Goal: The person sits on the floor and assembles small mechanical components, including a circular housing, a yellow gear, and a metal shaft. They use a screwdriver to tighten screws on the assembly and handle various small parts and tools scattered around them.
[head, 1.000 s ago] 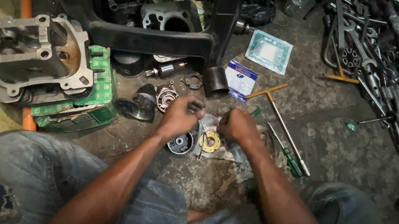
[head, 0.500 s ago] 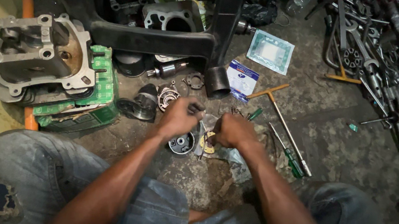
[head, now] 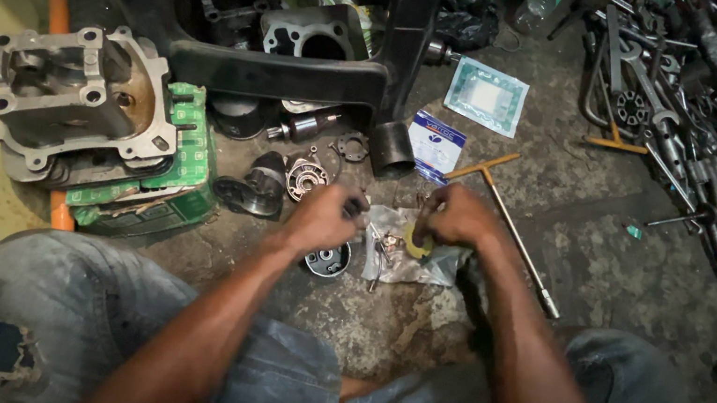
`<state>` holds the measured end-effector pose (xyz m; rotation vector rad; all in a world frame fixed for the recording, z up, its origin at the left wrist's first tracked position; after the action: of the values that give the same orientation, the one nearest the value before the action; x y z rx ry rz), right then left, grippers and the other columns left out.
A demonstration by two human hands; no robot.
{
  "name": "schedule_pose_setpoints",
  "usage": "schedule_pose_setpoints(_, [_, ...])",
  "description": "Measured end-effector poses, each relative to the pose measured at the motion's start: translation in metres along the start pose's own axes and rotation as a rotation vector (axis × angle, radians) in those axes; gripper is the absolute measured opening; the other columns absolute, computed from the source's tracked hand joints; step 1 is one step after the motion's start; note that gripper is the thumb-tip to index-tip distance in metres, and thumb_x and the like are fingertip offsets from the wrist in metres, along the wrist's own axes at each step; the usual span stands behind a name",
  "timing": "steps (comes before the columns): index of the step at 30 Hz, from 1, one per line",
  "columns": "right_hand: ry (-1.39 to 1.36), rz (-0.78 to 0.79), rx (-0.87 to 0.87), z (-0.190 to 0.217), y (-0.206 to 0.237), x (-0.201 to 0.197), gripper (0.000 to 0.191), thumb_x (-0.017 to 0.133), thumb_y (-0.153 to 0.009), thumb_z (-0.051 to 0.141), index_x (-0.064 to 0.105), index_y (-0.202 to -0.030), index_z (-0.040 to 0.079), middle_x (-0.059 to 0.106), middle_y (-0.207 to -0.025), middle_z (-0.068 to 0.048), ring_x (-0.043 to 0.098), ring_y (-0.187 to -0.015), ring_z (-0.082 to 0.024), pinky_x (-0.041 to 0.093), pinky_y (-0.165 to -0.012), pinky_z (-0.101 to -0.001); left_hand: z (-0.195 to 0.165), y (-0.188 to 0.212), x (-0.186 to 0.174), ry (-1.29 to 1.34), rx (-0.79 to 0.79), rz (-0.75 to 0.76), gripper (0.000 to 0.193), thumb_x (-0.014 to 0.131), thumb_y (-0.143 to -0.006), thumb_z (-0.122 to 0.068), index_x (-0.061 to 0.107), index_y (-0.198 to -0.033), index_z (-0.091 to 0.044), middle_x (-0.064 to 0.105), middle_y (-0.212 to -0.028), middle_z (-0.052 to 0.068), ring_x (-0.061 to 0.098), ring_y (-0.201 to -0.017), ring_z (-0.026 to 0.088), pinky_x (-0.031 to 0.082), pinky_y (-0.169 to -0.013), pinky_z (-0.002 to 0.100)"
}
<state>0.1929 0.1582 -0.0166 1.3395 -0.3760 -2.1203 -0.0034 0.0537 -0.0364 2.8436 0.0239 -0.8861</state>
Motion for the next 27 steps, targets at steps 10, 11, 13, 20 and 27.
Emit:
schedule_pose_setpoints(10, [0.567, -0.104, 0.143, 0.016, 0.019, 0.002, 0.032, 0.084, -0.075, 0.024, 0.078, -0.103, 0.01, 0.075, -0.107, -0.019, 0.072, -0.099, -0.034, 0.058, -0.087, -0.0455, -0.005, 0.006, 0.002, -0.092, -0.036, 0.079, 0.029, 0.076, -0.083, -0.019, 0.075, -0.11, -0.008, 0.077, -0.1, 0.015, 0.077, -0.088, 0.027, 0.059, -0.084, 0.041])
schedule_pose_setpoints(11, [0.552, -0.077, 0.132, 0.021, 0.021, 0.007, 0.033, 0.084, -0.075, 0.027, 0.079, -0.103, 0.01, 0.075, -0.109, -0.018, 0.073, -0.1, -0.034, 0.058, -0.088, -0.0446, -0.005, 0.007, -0.001, -0.072, -0.043, 0.075, 0.029, 0.075, -0.084, -0.019, 0.075, -0.111, -0.008, 0.078, -0.099, 0.014, 0.078, -0.088, 0.027, 0.059, -0.084, 0.04])
schedule_pose_setpoints(13, [0.497, -0.016, 0.112, 0.031, 0.024, 0.019, 0.039, 0.084, -0.075, 0.037, 0.079, -0.102, 0.009, 0.076, -0.111, -0.017, 0.074, -0.102, -0.033, 0.058, -0.09, -0.0441, -0.008, 0.008, -0.009, -0.086, -0.036, 0.039, 0.028, 0.076, -0.084, -0.019, 0.075, -0.111, -0.009, 0.078, -0.098, 0.015, 0.077, -0.088, 0.028, 0.058, -0.083, 0.041])
schedule_pose_setpoints(20, [0.428, 0.032, 0.077, 0.042, 0.029, 0.05, 0.036, 0.082, -0.069, 0.034, 0.081, -0.095, 0.009, 0.077, -0.104, -0.018, 0.075, -0.097, -0.032, 0.059, -0.087, -0.0431, -0.006, 0.007, -0.017, -0.083, -0.066, -0.05, 0.022, 0.075, -0.086, -0.019, 0.077, -0.107, -0.011, 0.078, -0.095, 0.016, 0.076, -0.086, 0.029, 0.058, -0.081, 0.042])
schedule_pose_setpoints(27, [0.083, 0.002, -0.031, 0.027, 0.002, 0.027, 0.035, 0.081, -0.08, 0.041, 0.082, -0.091, 0.007, 0.079, -0.091, -0.014, 0.075, -0.08, -0.026, 0.059, -0.077, -0.0434, 0.008, -0.005, -0.006, 0.375, -0.163, -0.123, 0.026, 0.073, -0.094, -0.027, 0.079, -0.096, -0.002, 0.078, -0.085, 0.012, 0.07, -0.073, 0.02, 0.056, -0.068, 0.038])
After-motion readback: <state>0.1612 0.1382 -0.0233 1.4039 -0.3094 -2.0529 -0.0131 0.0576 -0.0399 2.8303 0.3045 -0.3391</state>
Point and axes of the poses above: each hand's wrist, its own y-axis away from the middle knuckle, its own x-axis out of the palm, z = x × y, the point moved 6 cm from there along -y, towards the middle knuckle
